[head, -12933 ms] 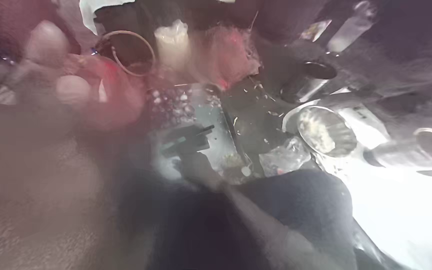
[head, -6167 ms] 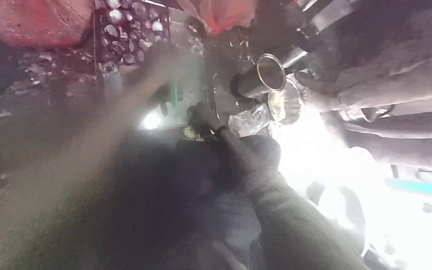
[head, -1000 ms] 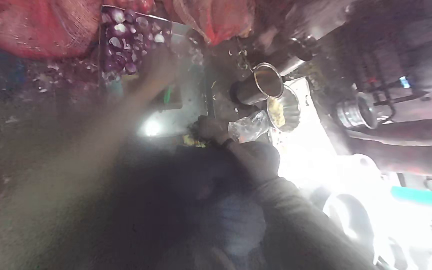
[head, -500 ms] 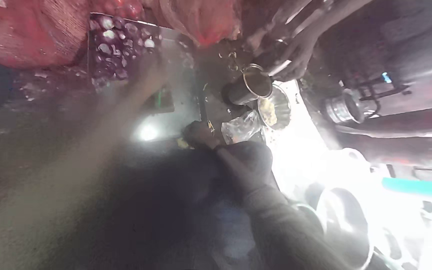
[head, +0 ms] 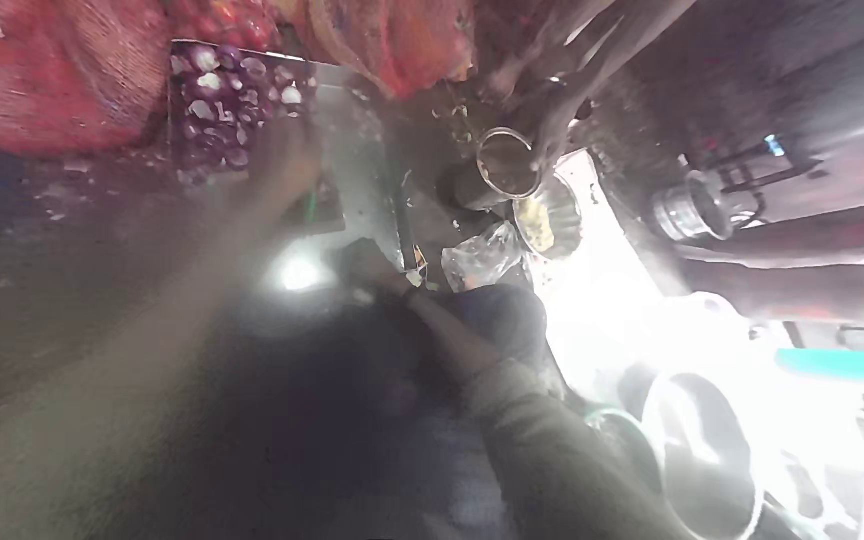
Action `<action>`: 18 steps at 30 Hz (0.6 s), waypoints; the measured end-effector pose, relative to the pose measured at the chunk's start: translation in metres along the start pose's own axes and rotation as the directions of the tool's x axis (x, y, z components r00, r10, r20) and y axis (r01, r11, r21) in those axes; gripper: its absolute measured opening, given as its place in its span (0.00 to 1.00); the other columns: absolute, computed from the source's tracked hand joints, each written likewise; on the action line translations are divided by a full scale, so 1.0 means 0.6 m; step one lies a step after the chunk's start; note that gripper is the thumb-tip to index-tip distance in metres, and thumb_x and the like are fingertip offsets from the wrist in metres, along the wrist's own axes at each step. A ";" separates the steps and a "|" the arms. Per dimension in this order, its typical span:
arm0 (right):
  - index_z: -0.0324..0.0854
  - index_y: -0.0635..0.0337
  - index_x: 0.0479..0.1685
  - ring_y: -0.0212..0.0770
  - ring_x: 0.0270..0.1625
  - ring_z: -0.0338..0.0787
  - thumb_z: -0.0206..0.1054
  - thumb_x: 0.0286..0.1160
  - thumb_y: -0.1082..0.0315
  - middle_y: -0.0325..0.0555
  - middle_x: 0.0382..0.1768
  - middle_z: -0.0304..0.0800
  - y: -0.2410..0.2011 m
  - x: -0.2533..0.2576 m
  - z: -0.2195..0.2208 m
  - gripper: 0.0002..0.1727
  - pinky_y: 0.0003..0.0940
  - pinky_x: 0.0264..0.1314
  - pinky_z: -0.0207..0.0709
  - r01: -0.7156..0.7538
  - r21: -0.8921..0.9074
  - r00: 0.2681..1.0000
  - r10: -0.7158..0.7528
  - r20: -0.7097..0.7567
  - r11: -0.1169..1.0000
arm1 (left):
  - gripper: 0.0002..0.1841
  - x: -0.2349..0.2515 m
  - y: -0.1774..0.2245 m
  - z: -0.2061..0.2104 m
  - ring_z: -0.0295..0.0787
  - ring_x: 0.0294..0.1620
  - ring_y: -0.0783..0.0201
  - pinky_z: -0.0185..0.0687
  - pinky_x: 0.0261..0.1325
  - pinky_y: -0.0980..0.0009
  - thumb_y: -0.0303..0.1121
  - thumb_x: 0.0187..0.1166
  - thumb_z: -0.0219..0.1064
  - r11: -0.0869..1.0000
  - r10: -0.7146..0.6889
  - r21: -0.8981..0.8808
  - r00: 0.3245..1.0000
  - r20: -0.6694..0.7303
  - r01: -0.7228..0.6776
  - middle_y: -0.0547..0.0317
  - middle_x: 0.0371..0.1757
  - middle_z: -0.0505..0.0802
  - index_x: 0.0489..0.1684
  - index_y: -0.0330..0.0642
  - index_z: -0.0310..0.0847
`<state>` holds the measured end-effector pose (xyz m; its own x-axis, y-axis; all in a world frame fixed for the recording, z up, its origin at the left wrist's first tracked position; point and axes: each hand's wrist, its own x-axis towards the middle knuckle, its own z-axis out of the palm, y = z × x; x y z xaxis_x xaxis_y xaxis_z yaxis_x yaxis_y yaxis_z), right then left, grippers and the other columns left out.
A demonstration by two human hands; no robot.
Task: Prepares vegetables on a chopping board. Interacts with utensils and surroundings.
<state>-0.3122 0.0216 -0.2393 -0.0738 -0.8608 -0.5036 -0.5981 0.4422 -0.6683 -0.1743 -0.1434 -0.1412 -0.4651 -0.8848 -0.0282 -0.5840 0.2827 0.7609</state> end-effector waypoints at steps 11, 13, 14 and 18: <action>0.69 0.46 0.23 0.25 0.12 0.65 0.37 0.98 0.52 0.28 0.12 0.66 -0.113 -0.159 -0.462 0.28 0.20 0.17 0.65 0.830 0.498 0.549 -0.208 -0.809 0.253 | 0.26 -0.006 0.015 -0.006 0.92 0.48 0.40 0.80 0.57 0.33 0.42 0.94 0.44 1.000 0.024 0.015 1.000 0.004 -0.024 0.40 0.43 0.94 0.46 0.34 0.88; 0.69 0.50 0.26 0.27 0.14 0.67 0.39 0.99 0.57 0.31 0.14 0.67 -0.130 -0.157 -0.544 0.25 0.23 0.18 0.70 0.868 0.179 0.300 -0.202 -0.932 0.463 | 0.26 -0.009 0.009 -0.002 0.92 0.47 0.39 0.80 0.55 0.33 0.42 0.95 0.44 0.997 0.072 0.029 0.997 -0.008 -0.072 0.38 0.41 0.94 0.46 0.31 0.87; 0.70 0.55 0.26 0.29 0.17 0.72 0.44 0.98 0.61 0.34 0.16 0.70 -0.131 -0.144 -0.586 0.23 0.26 0.22 0.74 0.800 -0.013 0.149 -0.221 -0.964 0.600 | 0.26 -0.009 0.006 -0.002 0.92 0.46 0.38 0.81 0.55 0.34 0.42 0.95 0.44 0.996 0.075 0.040 0.997 -0.011 -0.074 0.37 0.41 0.93 0.46 0.31 0.87; 0.87 0.65 0.36 0.37 0.36 0.90 0.57 0.89 0.62 0.46 0.29 0.89 -0.187 -0.079 -0.647 0.18 0.34 0.45 0.84 0.130 -0.385 -0.133 -0.369 -0.920 0.914 | 0.26 -0.005 0.010 -0.007 0.90 0.54 0.32 0.77 0.59 0.28 0.42 0.95 0.45 0.994 -0.041 0.101 0.999 -0.009 0.041 0.32 0.46 0.92 0.49 0.30 0.87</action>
<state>-0.5512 -0.0849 0.0723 -0.5038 -0.2804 0.8170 -0.8633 0.1955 -0.4653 -0.1738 -0.1409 -0.1340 -0.4352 -0.8988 -0.0535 -0.6670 0.2820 0.6896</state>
